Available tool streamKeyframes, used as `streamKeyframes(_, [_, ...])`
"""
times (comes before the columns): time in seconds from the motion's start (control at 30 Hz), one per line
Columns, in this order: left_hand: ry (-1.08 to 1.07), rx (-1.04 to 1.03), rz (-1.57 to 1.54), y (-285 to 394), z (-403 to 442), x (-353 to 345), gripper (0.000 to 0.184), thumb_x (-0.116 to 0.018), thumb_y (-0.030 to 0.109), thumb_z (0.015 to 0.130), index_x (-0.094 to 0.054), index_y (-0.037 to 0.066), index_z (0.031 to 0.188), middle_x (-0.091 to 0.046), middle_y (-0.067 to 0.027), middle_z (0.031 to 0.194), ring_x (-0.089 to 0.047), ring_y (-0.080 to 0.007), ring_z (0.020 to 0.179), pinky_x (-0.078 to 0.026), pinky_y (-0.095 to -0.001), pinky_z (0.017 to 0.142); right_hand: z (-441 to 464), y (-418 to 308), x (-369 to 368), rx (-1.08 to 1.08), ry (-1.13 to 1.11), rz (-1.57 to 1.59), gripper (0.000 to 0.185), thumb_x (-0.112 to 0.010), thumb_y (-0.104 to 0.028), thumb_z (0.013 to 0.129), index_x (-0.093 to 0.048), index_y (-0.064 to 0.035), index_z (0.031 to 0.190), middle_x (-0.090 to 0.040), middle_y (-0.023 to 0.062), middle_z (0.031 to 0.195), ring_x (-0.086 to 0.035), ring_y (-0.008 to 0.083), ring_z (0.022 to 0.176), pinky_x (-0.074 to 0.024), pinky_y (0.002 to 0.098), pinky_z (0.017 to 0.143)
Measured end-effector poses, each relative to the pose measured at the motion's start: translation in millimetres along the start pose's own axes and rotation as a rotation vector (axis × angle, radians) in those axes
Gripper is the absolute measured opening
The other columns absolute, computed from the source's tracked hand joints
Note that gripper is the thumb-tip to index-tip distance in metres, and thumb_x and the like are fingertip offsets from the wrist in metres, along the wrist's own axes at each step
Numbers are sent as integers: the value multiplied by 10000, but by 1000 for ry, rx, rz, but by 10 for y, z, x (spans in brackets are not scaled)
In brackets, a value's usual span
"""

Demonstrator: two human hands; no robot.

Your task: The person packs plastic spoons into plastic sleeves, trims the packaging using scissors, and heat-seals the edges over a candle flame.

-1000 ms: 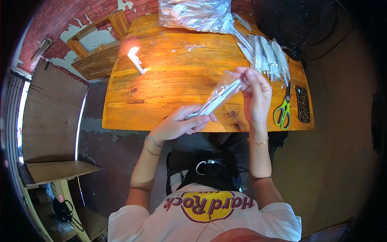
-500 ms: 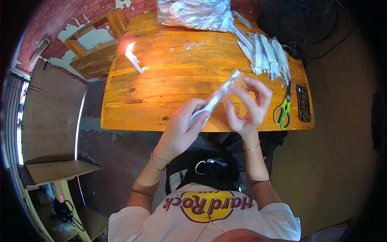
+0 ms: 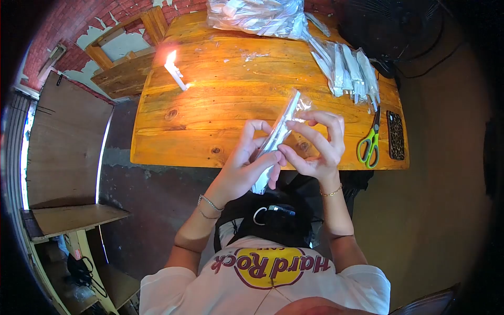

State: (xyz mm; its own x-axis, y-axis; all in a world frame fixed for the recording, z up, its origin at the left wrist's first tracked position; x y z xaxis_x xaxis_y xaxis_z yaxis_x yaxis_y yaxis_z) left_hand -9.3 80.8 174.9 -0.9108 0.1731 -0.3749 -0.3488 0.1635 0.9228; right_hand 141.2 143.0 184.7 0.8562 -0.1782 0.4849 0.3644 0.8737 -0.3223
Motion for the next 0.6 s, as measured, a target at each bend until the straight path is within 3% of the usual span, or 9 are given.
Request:
streamKeyframes(0.17, [54,-43,123,-35,-14,-31,361,-472,15,870,-232,92,1129,-540,-81,815,-508,-80,532,-440,-204,473,-5,-30,-19,-32,-7,-6,294,-758,-158,598,-670,-102,873,-592,55,925,-521,205,812,-434,300,647])
streamKeyframes(0.33, [83,-45,194,-43,-23,-57,350,-471,28,872,-240,88,1129,-536,-72,806,-497,-72,531,-437,-200,472,-8,-40,-72,-15,33,23,243,-726,-85,597,-656,-81,830,-592,59,861,-534,212,746,-435,294,592])
streamKeyframes(0.6, [79,-14,69,-83,-14,-2,302,-434,97,915,-278,89,1173,-553,-108,809,-513,-115,493,-413,-206,416,-62,13,-106,-6,37,86,218,-707,-28,600,-639,-33,807,-584,87,808,-552,218,671,-450,291,572])
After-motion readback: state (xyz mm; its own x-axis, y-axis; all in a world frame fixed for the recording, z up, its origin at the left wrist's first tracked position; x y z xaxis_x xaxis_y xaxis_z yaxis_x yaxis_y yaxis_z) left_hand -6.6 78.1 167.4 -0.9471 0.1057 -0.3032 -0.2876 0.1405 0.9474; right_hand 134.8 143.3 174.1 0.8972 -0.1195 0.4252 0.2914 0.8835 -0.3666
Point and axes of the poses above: each hand's wrist, its own z-axis towards the middle knuckle, its own x-axis out of the back of the hand, y = z × x, the point moved 2 cm from there along z, towards the middle knuckle
